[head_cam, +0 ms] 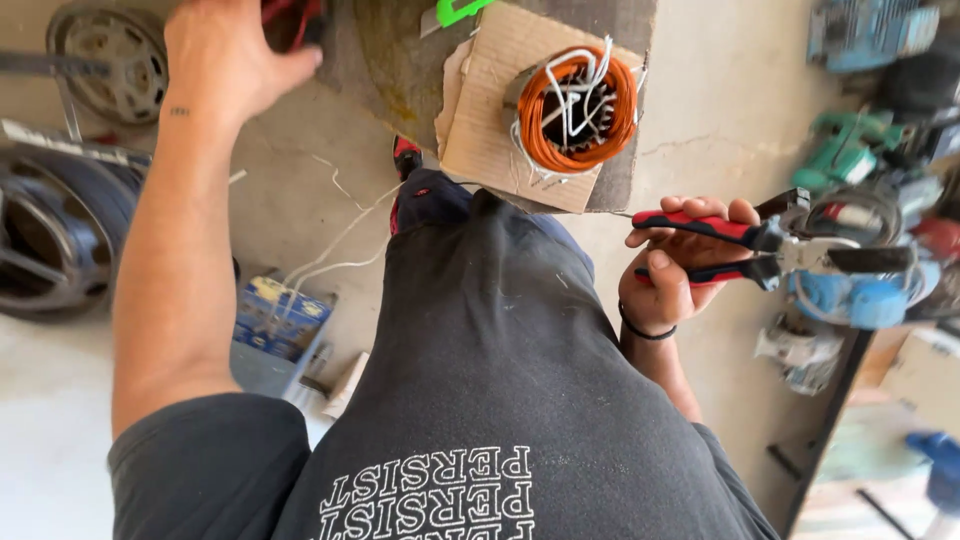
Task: Finalizing the wiring of an electric motor stator by stripping insulation with a lighter and twisting wires with pliers.
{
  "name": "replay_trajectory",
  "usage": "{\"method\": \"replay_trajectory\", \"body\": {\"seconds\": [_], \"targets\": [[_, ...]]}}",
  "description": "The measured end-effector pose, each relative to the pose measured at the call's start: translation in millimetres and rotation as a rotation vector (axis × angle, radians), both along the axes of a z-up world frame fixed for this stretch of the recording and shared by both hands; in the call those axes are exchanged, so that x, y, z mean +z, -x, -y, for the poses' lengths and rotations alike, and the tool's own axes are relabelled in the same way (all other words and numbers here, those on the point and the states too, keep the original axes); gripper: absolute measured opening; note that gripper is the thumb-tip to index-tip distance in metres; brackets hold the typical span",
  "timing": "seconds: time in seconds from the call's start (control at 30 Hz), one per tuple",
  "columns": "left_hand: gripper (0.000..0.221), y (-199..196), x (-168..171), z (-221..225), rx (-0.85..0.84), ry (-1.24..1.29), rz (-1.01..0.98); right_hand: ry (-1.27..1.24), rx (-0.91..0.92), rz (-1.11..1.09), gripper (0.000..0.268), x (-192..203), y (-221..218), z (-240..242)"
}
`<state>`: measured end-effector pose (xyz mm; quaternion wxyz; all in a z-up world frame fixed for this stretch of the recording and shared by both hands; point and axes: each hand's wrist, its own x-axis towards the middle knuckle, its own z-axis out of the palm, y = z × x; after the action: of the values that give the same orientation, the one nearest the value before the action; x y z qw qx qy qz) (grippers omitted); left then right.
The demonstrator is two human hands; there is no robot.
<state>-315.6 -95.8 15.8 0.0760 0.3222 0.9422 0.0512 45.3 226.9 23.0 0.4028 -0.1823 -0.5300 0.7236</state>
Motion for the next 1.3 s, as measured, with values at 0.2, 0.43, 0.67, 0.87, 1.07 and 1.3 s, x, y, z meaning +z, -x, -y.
{"method": "replay_trajectory", "body": {"seconds": [0.2, 0.43, 0.67, 0.87, 1.07, 1.3], "targets": [[0.040, 17, 53, -22, 0.013, 0.258, 0.564, 0.055, -0.145, 0.061, 0.071, 5, 10, 41], [0.023, -15, 28, -11, -0.204, -0.645, 1.429, -0.056, -0.286, 0.030, 0.085, -16, -4, 91], [0.056, -57, -44, -4, 0.145, -0.644, 2.019, 0.065, -0.424, 0.191, 0.067, 11, -14, 140], [0.022, -68, -34, -35, -0.095, -0.655, 2.266, 0.042, -0.403, 0.194, 0.066, 8, -28, 122], [0.014, -46, 27, -73, -0.379, -0.554, 1.761, 0.020, -0.301, 0.204, 0.064, 14, -40, 95], [0.016, -47, 59, -97, -0.555, 0.118, 1.568, -0.001, -0.157, 0.207, 0.063, 2, -52, 80]]}}
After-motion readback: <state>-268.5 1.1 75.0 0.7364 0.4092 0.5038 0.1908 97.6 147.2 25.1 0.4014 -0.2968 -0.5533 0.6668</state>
